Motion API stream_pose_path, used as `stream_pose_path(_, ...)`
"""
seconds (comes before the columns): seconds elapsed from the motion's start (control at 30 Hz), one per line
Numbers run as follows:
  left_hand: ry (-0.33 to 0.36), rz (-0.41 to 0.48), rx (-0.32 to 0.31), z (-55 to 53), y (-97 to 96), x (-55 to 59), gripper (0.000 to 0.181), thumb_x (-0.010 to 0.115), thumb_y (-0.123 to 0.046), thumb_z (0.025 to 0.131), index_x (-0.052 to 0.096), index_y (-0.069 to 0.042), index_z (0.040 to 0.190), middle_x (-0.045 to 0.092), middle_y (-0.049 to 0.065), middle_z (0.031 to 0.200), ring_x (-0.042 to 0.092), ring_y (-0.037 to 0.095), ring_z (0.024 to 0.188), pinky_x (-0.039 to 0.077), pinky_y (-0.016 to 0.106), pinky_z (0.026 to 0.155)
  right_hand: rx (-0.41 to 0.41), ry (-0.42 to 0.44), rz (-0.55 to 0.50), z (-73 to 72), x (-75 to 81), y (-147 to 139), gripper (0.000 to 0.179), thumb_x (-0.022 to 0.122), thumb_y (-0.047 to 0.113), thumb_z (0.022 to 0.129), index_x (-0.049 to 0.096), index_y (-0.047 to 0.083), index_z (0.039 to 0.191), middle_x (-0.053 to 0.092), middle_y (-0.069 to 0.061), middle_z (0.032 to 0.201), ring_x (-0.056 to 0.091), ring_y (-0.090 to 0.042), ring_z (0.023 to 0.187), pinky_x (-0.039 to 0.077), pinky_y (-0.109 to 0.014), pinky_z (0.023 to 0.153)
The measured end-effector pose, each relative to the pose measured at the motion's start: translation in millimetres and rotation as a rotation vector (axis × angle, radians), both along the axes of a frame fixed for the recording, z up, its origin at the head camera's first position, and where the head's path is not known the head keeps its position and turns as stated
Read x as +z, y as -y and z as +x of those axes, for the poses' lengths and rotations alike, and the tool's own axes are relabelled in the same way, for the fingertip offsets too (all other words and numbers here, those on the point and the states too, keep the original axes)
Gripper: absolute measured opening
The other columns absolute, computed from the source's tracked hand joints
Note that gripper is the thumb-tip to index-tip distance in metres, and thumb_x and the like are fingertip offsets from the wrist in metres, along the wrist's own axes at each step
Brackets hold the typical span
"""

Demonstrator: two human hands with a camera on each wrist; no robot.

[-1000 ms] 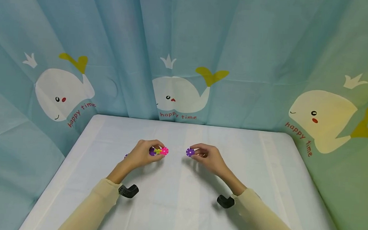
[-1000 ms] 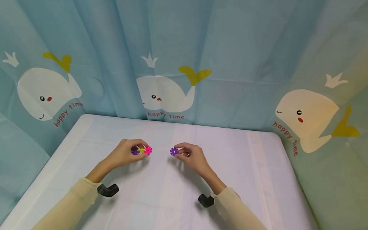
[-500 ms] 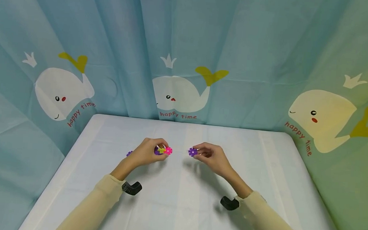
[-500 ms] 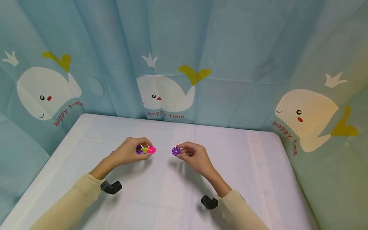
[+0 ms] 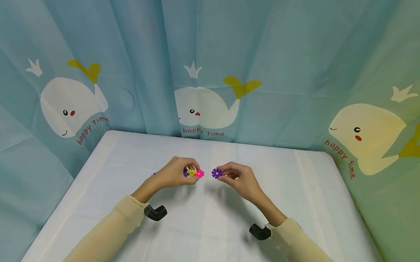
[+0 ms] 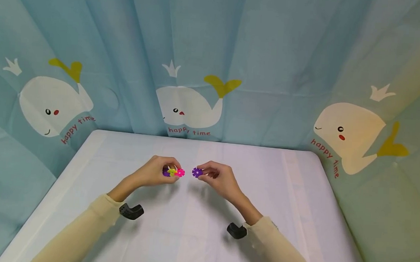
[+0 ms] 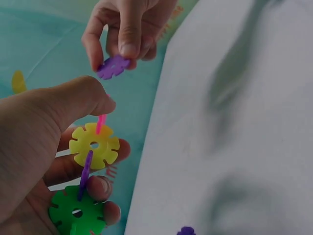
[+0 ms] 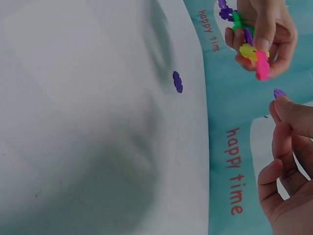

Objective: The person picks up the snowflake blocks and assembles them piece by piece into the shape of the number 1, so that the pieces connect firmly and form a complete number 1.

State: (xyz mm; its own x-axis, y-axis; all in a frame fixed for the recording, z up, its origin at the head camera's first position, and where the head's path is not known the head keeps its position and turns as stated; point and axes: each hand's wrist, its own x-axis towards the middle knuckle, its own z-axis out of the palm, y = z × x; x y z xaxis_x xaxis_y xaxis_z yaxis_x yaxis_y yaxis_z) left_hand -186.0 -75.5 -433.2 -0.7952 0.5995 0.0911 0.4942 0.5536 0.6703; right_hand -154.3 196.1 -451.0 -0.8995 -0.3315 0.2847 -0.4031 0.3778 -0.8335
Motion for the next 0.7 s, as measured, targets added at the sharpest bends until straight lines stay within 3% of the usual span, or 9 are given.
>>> stream_pose_path(0.33,-0.019,0.026,-0.005,1.6,-9.8,3.5,0.023,0.082,-0.021,0.086,0.074,-0.012,0.105,0.072,-0.003,0.092,0.060,0.011,0.081,0.052,0.026,0.073,-0.017,-0.062,0.001,2.9,-0.4,7.8,0.023,0.083,0.009,0.086,0.079,0.012,0.108,0.077,0.000,0.096,0.066,-0.014,0.073,0.057,-0.029,0.067)
stream_pose_path(0.7,-0.002,0.065,-0.040,1.2,-10.9,1.8,0.021,0.083,-0.021,0.087,0.074,-0.012,0.104,0.072,-0.002,0.091,0.064,0.019,0.082,0.052,0.026,0.070,0.013,-0.100,0.002,5.7,-1.8,11.1,0.025,0.082,0.009,0.088,0.078,0.015,0.112,0.077,0.002,0.103,0.064,-0.016,0.073,0.055,-0.029,0.067)
